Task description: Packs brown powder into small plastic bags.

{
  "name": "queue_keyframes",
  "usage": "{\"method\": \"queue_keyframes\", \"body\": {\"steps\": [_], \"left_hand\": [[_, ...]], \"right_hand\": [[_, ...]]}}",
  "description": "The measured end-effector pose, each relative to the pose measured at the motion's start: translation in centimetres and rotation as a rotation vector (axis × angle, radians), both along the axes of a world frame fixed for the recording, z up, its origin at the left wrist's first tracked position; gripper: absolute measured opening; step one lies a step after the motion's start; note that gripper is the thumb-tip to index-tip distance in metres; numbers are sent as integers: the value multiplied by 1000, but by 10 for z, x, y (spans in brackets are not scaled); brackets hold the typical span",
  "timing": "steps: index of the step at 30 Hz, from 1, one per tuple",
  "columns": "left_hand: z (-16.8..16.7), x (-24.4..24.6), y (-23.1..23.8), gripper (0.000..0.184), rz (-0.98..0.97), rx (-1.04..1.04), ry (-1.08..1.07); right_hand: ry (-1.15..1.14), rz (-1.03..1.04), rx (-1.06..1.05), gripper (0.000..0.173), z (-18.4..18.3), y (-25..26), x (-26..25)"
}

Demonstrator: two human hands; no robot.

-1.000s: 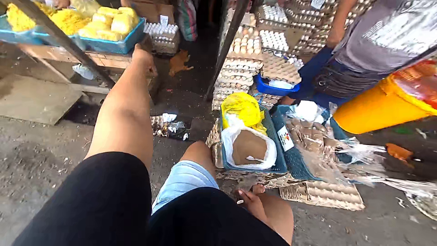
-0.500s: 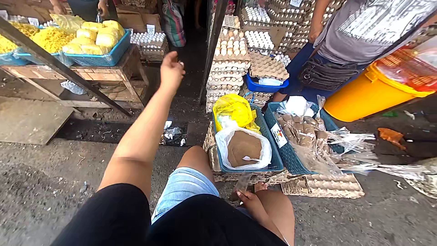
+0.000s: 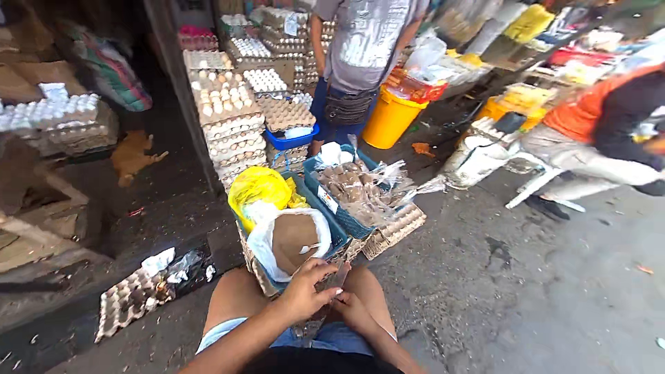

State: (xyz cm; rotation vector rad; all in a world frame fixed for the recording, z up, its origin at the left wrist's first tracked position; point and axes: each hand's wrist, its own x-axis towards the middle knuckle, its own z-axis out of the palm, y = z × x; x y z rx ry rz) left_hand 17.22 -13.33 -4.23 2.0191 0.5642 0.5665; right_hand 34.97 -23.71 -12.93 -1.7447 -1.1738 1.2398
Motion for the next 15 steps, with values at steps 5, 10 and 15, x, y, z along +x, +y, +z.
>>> {"method": "queue_keyframes", "body": {"steps": [5, 10, 15], "left_hand": [[-4, 0, 2, 62, 33, -170, 49], [0, 2, 7, 41, 63, -227, 115], [-2, -7, 7, 20, 32, -151, 51]], "right_hand": [[48, -23, 34, 23, -1, -1, -2], [52, 138, -11, 26, 4, 5, -17], [73, 262, 17, 25, 8, 1, -29]]}}
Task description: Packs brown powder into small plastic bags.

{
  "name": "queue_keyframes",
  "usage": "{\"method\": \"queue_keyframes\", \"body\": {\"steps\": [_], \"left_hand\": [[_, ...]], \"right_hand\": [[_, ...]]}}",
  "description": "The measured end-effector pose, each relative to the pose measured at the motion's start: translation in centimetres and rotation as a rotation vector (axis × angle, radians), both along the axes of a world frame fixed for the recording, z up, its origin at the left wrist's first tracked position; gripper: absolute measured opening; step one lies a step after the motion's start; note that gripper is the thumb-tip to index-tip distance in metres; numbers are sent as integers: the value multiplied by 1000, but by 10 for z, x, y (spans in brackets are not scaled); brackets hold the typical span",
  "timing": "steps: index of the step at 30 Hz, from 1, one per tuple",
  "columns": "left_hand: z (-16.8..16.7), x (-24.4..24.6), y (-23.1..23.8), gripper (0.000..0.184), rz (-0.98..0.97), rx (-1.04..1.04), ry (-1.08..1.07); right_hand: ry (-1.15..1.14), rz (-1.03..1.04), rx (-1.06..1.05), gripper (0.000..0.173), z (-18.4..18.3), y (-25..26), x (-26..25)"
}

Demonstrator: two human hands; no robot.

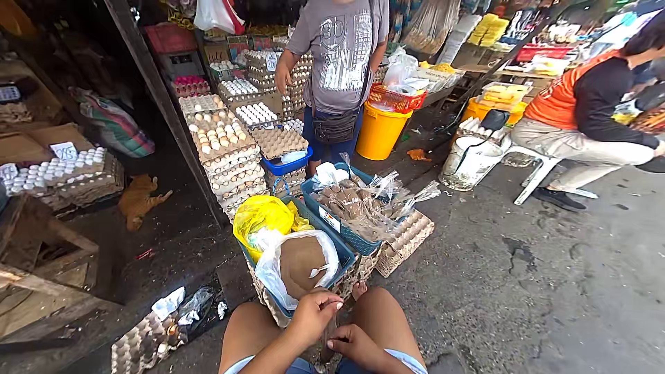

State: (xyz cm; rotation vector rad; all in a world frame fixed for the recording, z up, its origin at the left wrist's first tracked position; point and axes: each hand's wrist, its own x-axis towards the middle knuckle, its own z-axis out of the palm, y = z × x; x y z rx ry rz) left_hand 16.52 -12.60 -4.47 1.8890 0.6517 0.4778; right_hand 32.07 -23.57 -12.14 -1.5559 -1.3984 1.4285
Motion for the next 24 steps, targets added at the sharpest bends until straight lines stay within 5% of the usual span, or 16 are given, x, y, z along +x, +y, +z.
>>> {"method": "queue_keyframes", "body": {"steps": [7, 13, 17, 20, 24], "left_hand": [[18, -1, 12, 18, 63, -8, 22], [66, 15, 36, 33, 98, -5, 45], [72, 25, 50, 29, 89, 28, -136], [78, 30, 54, 8, 158, 1, -265], [84, 25, 49, 11, 194, -42, -401]], "right_hand": [[65, -30, 52, 21, -7, -1, 2], [-8, -155, 89, 24, 75, -4, 17], [32, -276, 184, 21, 78, -9, 31], [117, -296, 217, 19, 88, -10, 35], [158, -248, 308, 22, 101, -2, 32]]}}
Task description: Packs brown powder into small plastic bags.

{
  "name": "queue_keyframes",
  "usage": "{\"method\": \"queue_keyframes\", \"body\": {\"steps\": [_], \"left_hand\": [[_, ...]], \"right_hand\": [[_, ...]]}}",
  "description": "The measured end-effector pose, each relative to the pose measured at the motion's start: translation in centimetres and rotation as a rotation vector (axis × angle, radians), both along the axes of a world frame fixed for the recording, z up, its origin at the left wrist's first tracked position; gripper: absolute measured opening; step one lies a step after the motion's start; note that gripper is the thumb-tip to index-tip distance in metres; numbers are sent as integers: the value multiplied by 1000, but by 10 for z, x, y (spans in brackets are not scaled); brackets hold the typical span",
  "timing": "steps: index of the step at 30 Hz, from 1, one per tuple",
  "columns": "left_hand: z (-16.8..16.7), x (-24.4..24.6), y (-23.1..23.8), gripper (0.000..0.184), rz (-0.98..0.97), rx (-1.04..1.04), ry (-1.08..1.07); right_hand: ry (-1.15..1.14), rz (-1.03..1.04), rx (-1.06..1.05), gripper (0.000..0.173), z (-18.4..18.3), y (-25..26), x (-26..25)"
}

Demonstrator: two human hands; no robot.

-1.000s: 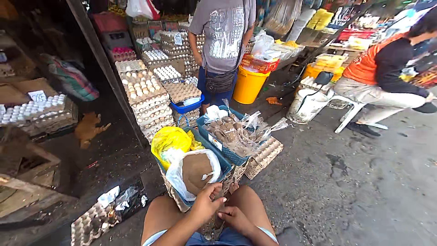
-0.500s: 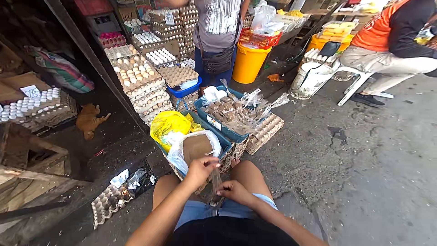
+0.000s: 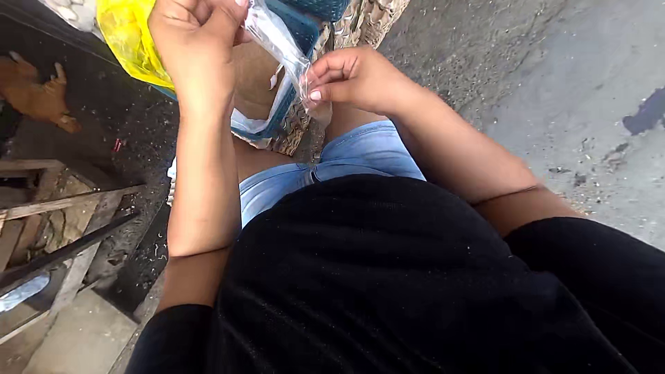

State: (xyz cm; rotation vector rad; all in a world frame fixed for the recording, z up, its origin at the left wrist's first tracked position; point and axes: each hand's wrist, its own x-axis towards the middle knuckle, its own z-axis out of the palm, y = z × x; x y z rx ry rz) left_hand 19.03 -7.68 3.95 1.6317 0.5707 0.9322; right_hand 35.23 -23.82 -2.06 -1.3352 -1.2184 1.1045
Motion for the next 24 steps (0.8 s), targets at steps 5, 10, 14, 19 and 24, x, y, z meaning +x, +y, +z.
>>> {"method": "queue_keyframes", "body": {"steps": [5, 10, 14, 19, 24], "left_hand": [[1, -14, 11, 13, 57, 41, -65], [5, -24, 24, 14, 211, 147, 34], [4, -44, 35, 19, 294, 160, 70], [-18, -61, 29, 27, 346, 227, 337], [-51, -50, -26, 40, 282, 713, 592]], "right_hand": [[-53, 84, 66, 22, 5, 21, -10], [-43, 112, 152, 22, 10, 41, -26], [-41, 117, 160, 22, 6, 53, -33], [-410, 179, 132, 40, -13, 50, -38], [-522, 117, -26, 41, -52, 21, -39]]}}
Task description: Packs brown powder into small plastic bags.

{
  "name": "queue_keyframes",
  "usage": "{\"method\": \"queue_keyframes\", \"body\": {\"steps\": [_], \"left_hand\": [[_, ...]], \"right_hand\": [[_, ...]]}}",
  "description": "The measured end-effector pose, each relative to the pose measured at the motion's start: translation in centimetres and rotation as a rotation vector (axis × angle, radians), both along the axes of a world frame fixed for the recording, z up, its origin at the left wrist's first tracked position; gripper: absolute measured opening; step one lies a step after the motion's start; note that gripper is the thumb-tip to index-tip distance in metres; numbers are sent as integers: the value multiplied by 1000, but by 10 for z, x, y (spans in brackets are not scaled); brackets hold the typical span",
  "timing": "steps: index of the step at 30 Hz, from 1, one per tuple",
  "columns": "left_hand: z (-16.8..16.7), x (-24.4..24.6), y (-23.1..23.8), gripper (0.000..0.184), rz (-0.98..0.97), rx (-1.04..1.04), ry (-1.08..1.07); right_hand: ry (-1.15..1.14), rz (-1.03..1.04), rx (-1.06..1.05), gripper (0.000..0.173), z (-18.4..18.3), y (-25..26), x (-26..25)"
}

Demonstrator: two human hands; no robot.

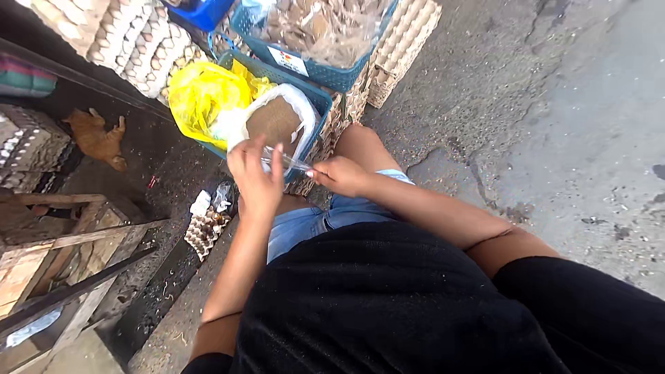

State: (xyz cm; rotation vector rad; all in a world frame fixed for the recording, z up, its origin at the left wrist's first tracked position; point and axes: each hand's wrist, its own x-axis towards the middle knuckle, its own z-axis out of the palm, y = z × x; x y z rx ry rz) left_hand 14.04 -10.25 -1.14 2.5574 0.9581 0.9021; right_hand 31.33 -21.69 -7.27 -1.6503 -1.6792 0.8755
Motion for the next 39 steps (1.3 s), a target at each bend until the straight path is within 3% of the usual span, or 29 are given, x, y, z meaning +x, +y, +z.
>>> {"method": "queue_keyframes", "body": {"steps": [3, 7, 9, 12, 14, 19, 23, 26, 28, 30, 32, 35, 39], "left_hand": [[-23, 23, -21, 45, -384, 126, 120], [-42, 37, -30, 73, -395, -52, 288], [-32, 33, -33, 65, -477, -275, 307], [-13, 32, -35, 37, -722, -617, 227], [-7, 28, -31, 33, -842, -756, 165], [-9, 11, -8, 31, -817, -821, 123], [-22, -1, 6, 28, -698, -792, 38], [-20, 1, 2, 27, -559, -912, -135], [-10, 6, -5, 28, -632, -1029, -236], [-7, 10, -18, 26, -843, -1030, -254], [-15, 13, -30, 27, -972, -1031, -222], [-20, 9, -23, 19, -791, -973, -263], [-13, 7, 1, 16, -544, -848, -293]], "right_hand": [[90, 41, -45, 32, 7, -12, 4], [147, 114, -101, 34, 27, -20, 19], [247, 124, -81, 30, 34, -30, 31], [414, 107, -18, 25, 30, -45, 58], [477, 139, -13, 24, 31, -48, 66], [157, 183, 97, 31, 46, -39, 61], [-82, 193, 236, 34, 37, -27, 68], [-313, 150, 289, 39, 40, -10, 72], [-418, 76, 461, 32, 51, 6, 65], [-287, 68, 613, 20, 65, 14, 51], [110, 195, 645, 18, 78, 11, 34], [470, 278, 468, 17, 77, 7, 26], [543, -17, 159, 9, 64, 6, 39]]}}
